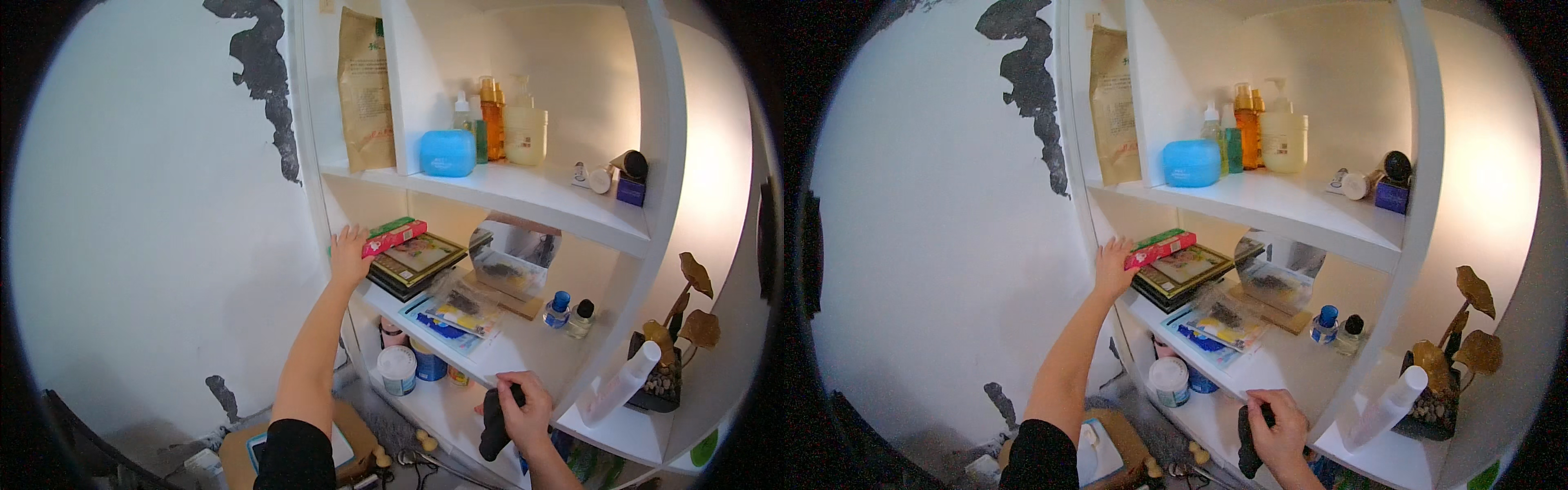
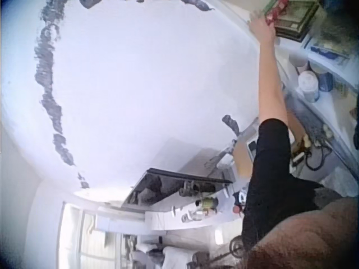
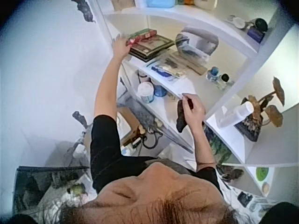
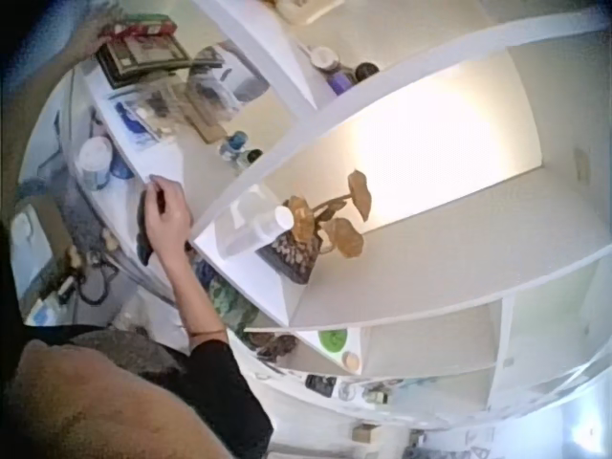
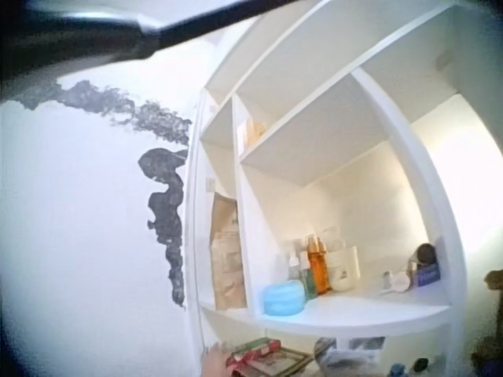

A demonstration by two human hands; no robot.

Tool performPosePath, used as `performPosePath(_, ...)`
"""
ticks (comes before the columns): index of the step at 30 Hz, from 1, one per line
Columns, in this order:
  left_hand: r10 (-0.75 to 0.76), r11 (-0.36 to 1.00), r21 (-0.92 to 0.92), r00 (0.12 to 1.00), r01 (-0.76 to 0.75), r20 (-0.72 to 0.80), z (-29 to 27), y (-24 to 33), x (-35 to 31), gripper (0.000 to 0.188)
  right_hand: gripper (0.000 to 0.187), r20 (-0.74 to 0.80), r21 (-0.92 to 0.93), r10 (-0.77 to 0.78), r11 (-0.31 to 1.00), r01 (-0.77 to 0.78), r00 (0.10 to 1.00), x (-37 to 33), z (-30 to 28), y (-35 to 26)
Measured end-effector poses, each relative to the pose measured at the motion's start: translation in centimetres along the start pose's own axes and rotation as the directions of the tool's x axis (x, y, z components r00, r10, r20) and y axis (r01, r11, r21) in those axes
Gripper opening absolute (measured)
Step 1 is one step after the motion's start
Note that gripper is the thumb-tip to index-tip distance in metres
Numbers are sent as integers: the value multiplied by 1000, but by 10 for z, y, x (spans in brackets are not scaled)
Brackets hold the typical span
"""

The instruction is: The person organizes items on a white shelving unit. They place framed photos on a shelf, wipe the shelf surface with a cloth, and arrange various containers, bottles, and a small red device. The person also moves a cup and wipes a handheld device before placing it back on the shelf.

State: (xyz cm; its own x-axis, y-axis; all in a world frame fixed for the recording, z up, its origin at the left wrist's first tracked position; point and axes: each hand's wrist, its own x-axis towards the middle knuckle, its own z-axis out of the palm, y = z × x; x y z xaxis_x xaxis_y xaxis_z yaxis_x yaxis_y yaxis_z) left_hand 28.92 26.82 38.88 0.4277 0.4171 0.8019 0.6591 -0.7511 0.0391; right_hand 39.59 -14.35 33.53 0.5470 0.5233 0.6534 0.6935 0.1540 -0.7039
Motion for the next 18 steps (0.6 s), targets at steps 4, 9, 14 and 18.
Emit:
performPosePath(4,-50,981,-191,940,-16,-338,-14,27,-16,50,10,15,-44,35,998,-35,999,-2,-5,9)
performPosePath(9,-403,802,-556,885,219,-233,-77,41,-110,36,8,51,193,197,960,-203,979,-3,-5,-15)
performPosePath(14,-484,423,-700,797,575,362,-123,98,-246,30,6,81,388,309,866,-316,948,-14,-3,-31)
performPosePath(18,-169,250,-715,756,653,632,-174,167,-309,44,9,149,443,139,876,-191,979,-48,19,-17)
